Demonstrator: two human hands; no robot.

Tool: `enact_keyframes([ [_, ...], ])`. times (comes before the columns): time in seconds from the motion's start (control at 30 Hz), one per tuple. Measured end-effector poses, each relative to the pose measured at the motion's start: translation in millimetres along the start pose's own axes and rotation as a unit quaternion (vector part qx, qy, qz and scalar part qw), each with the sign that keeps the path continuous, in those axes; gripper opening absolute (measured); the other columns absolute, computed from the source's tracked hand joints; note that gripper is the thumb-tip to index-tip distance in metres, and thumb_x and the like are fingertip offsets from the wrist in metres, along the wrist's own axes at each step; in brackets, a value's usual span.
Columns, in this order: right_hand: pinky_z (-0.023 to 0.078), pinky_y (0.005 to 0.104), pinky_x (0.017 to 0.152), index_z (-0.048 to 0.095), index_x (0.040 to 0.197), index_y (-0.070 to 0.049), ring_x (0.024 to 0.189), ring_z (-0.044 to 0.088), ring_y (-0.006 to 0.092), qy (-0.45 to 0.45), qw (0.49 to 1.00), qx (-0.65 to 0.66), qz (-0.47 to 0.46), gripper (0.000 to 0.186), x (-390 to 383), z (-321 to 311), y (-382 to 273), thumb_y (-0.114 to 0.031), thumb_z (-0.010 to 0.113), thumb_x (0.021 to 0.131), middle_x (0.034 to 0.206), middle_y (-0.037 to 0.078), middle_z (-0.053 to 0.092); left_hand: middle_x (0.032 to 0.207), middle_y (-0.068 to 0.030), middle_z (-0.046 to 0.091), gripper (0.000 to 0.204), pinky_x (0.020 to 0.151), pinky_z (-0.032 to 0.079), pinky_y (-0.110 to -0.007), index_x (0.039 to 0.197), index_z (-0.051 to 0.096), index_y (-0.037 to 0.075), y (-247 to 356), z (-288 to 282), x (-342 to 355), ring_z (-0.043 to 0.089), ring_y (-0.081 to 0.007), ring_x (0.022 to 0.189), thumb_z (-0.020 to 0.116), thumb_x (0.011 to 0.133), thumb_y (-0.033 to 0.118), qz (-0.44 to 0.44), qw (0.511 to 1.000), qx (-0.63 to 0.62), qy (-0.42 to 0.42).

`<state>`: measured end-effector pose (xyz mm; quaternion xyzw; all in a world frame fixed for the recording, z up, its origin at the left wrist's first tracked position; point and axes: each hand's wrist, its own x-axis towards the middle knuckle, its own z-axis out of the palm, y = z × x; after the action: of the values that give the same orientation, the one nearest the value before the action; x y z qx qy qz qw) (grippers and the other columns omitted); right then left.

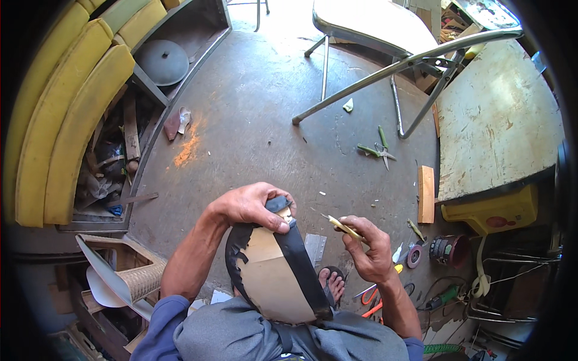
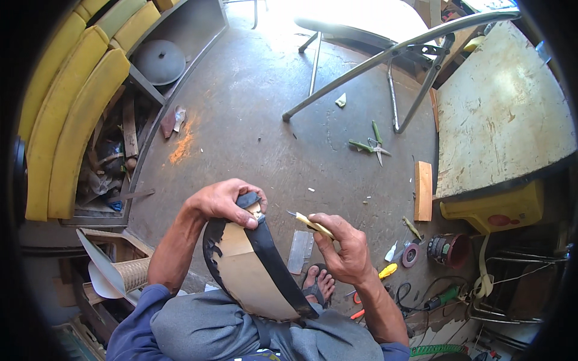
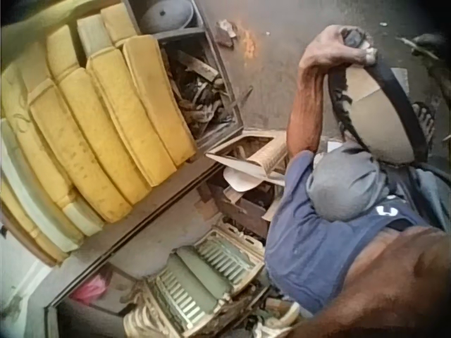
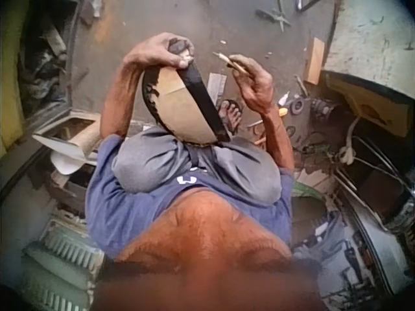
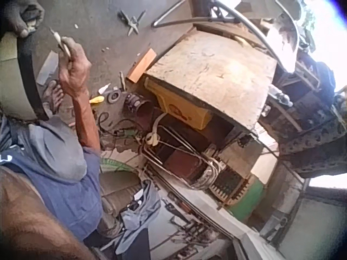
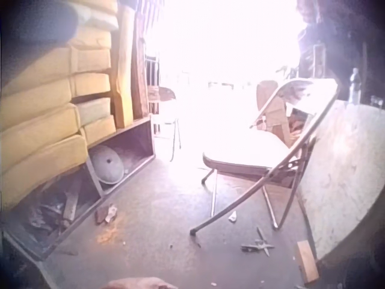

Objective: The person reupholsters a furniture part by stretching black fabric over a wooden base, applying adhesive with a small bottle, and securing the edges using a screwdriver.

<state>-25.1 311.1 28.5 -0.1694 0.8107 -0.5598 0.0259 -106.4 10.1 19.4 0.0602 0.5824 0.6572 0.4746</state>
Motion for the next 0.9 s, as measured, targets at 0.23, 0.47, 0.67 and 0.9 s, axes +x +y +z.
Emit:
enact_keyframes([
  [0.23, 0.045, 0.0341, 0.051, 0.078, 0.118, -0.024, 0.056, 0.057, 0.0189, -0.063, 0.965, -0.241, -0.077, 0.028, 25.9, 0.3, -23.5, -0.025, 0.078, 0.090, 0.069, 0.004, 0.059, 0.089, -0.0015, 0.068, 0.051, 0.073, 0.049, -0.027, 0.105, 0.070, 0.001, 4.4, 6.1, -7.2, 0.062, -0.0119, 0.080, 0.093, 0.072, 0.032, 0.025, 0.998, 0.054, 0.012],
  [0.47, 0.041, 0.0343, 0.050, 0.079, 0.117, -0.024, 0.054, 0.053, 0.0176, -0.107, 0.951, -0.272, -0.102, 0.029, 44.7, -9.2, -34.8, -0.024, 0.080, 0.088, 0.064, 0.003, 0.055, 0.086, 0.0016, 0.065, 0.052, 0.069, 0.046, -0.024, 0.107, 0.069, 0.002, 7.5, 10.5, -13.3, 0.058, -0.0082, 0.078, 0.094, 0.073, 0.032, 0.021, 0.995, 0.092, 0.036],
  [0.67, 0.039, 0.0350, 0.049, 0.080, 0.117, -0.025, 0.053, 0.051, 0.0176, -0.098, 0.952, -0.271, -0.100, 0.029, 42.7, -7.7, -33.7, -0.024, 0.080, 0.087, 0.063, 0.002, 0.053, 0.083, 0.0029, 0.064, 0.050, 0.066, 0.044, -0.026, 0.106, 0.070, 0.002, 15.9, 21.4, -20.2, 0.056, -0.0075, 0.076, 0.093, 0.076, 0.034, 0.035, 0.985, 0.155, 0.067],
  [0.9, 0.039, 0.0345, 0.050, 0.080, 0.116, -0.025, 0.053, 0.052, 0.0181, -0.120, 0.943, -0.273, -0.146, 0.030, 49.4, -11.0, -33.9, -0.024, 0.081, 0.086, 0.063, 0.003, 0.053, 0.077, 0.0042, 0.064, 0.040, 0.061, 0.043, -0.026, 0.098, 0.072, 0.000, 19.2, 25.5, -29.6, 0.055, -0.0061, 0.071, 0.092, 0.079, 0.030, 0.038, 0.985, 0.152, 0.066],
])
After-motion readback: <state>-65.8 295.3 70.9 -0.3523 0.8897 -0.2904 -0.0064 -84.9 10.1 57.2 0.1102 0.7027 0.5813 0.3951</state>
